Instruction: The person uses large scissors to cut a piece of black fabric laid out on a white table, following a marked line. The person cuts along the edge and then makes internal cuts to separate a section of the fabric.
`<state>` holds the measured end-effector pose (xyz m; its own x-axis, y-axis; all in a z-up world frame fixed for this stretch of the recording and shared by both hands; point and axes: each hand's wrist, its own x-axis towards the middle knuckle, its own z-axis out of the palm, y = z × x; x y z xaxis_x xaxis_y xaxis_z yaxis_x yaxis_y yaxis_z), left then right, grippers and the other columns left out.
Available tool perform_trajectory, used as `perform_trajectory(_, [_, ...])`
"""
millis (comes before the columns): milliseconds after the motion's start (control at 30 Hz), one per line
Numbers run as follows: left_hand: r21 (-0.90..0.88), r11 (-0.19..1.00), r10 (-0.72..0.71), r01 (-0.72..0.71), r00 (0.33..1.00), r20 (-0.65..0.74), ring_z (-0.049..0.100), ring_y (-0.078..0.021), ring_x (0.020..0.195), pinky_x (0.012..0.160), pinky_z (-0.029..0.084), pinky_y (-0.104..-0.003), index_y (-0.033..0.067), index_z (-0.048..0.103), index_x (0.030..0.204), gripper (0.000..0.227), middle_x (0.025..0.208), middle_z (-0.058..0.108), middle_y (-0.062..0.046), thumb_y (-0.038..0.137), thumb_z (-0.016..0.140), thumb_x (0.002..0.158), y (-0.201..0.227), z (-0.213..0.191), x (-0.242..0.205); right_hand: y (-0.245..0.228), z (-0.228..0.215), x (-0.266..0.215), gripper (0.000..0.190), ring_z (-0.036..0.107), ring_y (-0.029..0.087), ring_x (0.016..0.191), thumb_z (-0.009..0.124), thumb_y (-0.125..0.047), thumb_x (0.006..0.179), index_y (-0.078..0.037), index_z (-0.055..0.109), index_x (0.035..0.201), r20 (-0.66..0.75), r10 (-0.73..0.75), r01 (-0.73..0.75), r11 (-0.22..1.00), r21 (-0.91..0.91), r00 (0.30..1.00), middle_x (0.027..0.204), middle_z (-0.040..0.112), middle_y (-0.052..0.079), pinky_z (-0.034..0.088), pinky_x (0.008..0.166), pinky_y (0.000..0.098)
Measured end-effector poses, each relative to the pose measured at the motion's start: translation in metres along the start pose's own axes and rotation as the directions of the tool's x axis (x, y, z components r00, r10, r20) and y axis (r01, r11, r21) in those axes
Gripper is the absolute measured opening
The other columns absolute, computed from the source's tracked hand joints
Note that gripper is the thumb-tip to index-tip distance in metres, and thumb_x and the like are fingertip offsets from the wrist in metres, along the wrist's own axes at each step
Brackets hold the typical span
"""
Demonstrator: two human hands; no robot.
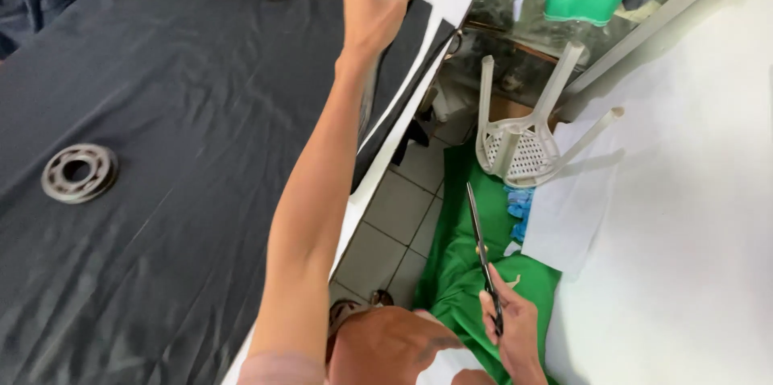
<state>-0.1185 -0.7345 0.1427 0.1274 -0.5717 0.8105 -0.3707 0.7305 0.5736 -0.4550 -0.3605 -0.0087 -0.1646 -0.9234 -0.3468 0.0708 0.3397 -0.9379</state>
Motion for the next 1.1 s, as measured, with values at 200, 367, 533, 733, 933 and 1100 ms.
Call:
perform_trajectory(200, [0.48, 0.846, -0.321, 0.231, 0.94, 0.113, 0.069, -0.0218, 0.111, 0.08, 0.05, -0.042, 0.0183, 0.072, 0.116, 0.031, 0.119, 0.072, 0.0, 0.037, 0.07, 0.092, -0.031, 0.013, -0.09, 0.02, -0.015, 0.023, 0.062, 0.035, 0.012, 0.034, 0.073, -0.003, 0.081, -0.009, 0.062, 0.142, -0.148, 0.093, -0.086, 0.995, 0.053, 0.984, 0.048, 0.044, 0.009, 0.024, 0.023, 0.0246])
perform_trajectory(367, [0.651, 0.662, -0.613, 0.37, 0.768, 0.187, 0.055, -0.0283, 0.105, 0.086, 0.039, -0.048, 0.021, 0.067, 0.111, 0.044, 0.112, 0.063, -0.001, 0.049, 0.079, 0.079, 0.062, -0.05, -0.189, 0.011, 0.0, 0.064, 0.059, 0.032, 0.011, 0.028, 0.073, -0.007, 0.082, -0.013, 0.064, 0.141, -0.193, 0.193, -0.19, 0.981, 0.039, 0.962, 0.035, 0.042, 0.012, 0.023, 0.026, 0.025])
perform_trajectory(533, [0.799, 0.433, -0.783, 0.418, 0.614, 0.103, 0.051, -0.0313, 0.107, 0.089, 0.04, -0.053, 0.0219, 0.067, 0.116, 0.062, 0.115, 0.06, -0.004, 0.069, 0.07, 0.076, 0.083, -0.079, -0.26, -0.036, 0.033, 0.13, 0.059, 0.027, 0.008, 0.032, 0.072, -0.01, 0.084, -0.007, 0.062, 0.141, -0.199, 0.139, -0.142, 0.99, -0.002, 0.97, 0.04, 0.039, 0.004, 0.019, 0.029, 0.0242])
perform_trajectory(733, [0.886, 0.302, -0.741, 0.352, 0.671, -0.014, 0.062, -0.0094, 0.087, 0.089, 0.023, -0.039, 0.0299, 0.077, 0.088, 0.004, 0.089, 0.072, 0.013, 0.028, 0.075, 0.084, 0.084, -0.095, -0.255, -0.083, 0.058, 0.216, 0.05, 0.033, 0.006, 0.035, 0.056, -0.016, 0.097, -0.008, 0.056, 0.146, -0.037, -0.026, 0.025, 0.999, -0.032, 0.999, 0.057, 0.05, -0.001, 0.022, 0.028, 0.0207])
perform_trajectory(933, [0.664, 0.632, -0.419, 0.4, 0.897, -0.141, 0.066, -0.0227, 0.07, 0.074, 0.053, -0.037, 0.0037, 0.072, 0.081, 0.016, 0.079, 0.071, -0.009, 0.006, 0.087, 0.075, 0.065, -0.119, -0.135, -0.113, 0.079, 0.261, 0.063, 0.034, 0.009, 0.042, 0.071, -0.007, 0.084, -0.008, 0.058, 0.145, -0.037, 0.011, -0.01, 0.999, 0.047, 0.999, 0.057, 0.043, 0.0, 0.024, 0.031, 0.0231])
perform_trajectory(1100, [0.432, 0.754, -0.542, 0.494, 0.84, -0.015, 0.053, -0.0122, 0.067, 0.067, 0.043, -0.028, 0.0101, 0.059, 0.075, 0.021, 0.072, 0.056, 0.001, 0.012, 0.069, 0.094, 0.035, -0.075, 0.008, -0.123, 0.077, 0.308, 0.067, 0.033, 0.009, 0.039, 0.073, -0.012, 0.082, -0.005, 0.055, 0.146, -0.005, 0.042, -0.042, 0.998, 0.045, 0.999, 0.051, 0.04, -0.001, 0.025, 0.029, 0.023])
